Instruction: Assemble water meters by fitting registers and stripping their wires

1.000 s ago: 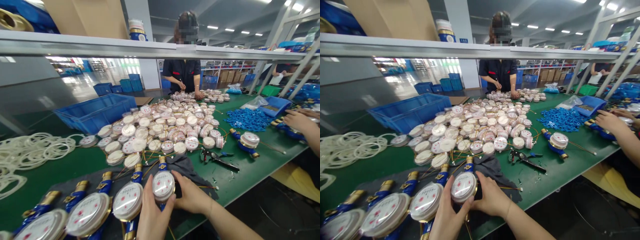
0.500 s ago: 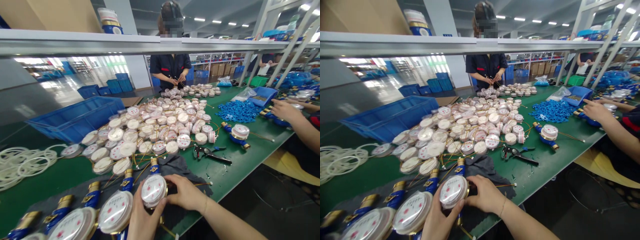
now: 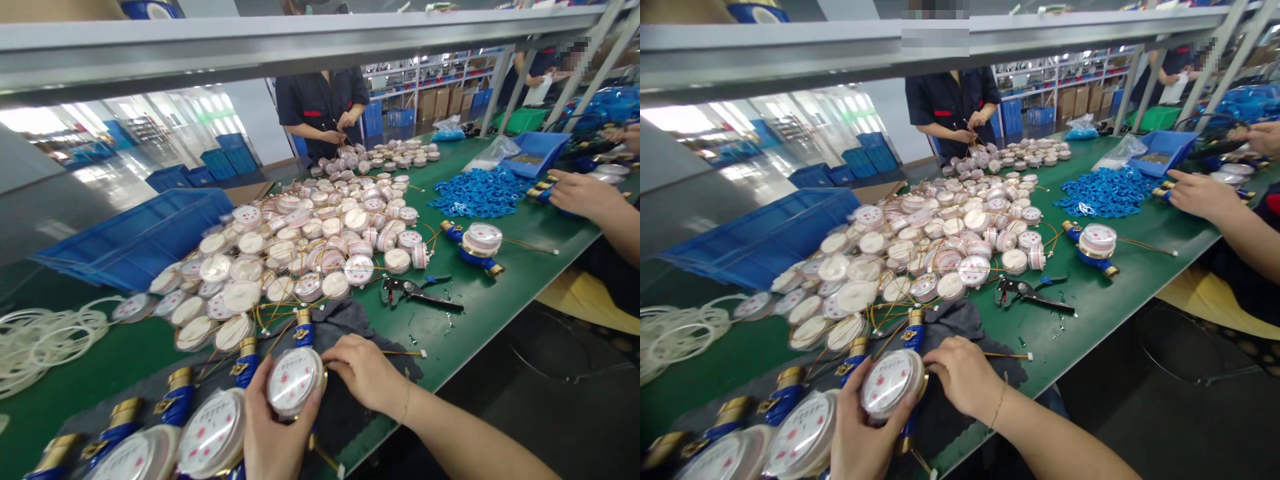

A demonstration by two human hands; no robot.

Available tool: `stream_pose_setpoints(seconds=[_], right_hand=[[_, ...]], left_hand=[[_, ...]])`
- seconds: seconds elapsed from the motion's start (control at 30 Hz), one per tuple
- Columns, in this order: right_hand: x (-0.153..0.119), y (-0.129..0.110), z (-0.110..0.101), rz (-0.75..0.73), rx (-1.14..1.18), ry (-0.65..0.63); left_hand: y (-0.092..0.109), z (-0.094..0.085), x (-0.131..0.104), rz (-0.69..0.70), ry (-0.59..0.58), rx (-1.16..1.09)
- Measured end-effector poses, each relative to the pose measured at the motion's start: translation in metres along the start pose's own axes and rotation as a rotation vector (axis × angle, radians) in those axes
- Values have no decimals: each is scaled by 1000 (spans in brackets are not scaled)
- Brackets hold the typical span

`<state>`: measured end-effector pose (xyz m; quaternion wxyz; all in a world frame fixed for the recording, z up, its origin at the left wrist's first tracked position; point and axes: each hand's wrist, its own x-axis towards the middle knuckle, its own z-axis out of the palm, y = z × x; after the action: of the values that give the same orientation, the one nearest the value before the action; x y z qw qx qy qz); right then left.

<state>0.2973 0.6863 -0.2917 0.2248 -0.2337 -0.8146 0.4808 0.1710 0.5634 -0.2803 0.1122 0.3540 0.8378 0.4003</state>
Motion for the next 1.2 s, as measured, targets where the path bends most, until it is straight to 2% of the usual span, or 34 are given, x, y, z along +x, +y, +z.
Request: stream_pose_setpoints(seconds=[0.13, 0.2, 0.3, 0.37, 0.43, 0.5, 0.57, 0.63, 0.8, 0.9, 1.03, 1.13, 1.2], right_hand=[[3, -3, 7, -16, -48, 21], [1, -3, 0, -31, -75, 15], [-7, 15, -32, -31, -214, 147], [-17, 42, -65, 30, -411, 316], [-28, 77, -99, 177, -671, 403], [-38, 109, -125, 303, -874, 348], [-43, 131, -142, 321, -964, 239], [-45, 140, -149, 284, -987, 152], [-44, 134, -147, 312, -1030, 121], [-43, 128, -141, 347, -1013, 44], [-39, 118, -133, 315, -998, -24], [-42, 103, -135, 319, -1014, 6], [-50, 92, -141, 331, -996, 93]], left_hand=[[-1, -3, -1, -33, -41, -83], [-1, -4, -1, -34, -68, -61], [-2, -4, -4, -43, -95, -18], [-2, -3, -6, -61, -94, -14], [-4, -2, -8, -76, -93, -38], [-5, 0, -9, -92, -87, -66], [-5, 1, -9, -112, -80, -74], [-2, 3, -7, -125, -71, -53], [12, 6, -2, -46, -71, 31], [14, 10, -1, 14, -36, 42], [15, 12, -7, 3, -6, 19], [22, 13, -12, 0, -24, -53], [30, 16, -12, 31, -84, -144]])
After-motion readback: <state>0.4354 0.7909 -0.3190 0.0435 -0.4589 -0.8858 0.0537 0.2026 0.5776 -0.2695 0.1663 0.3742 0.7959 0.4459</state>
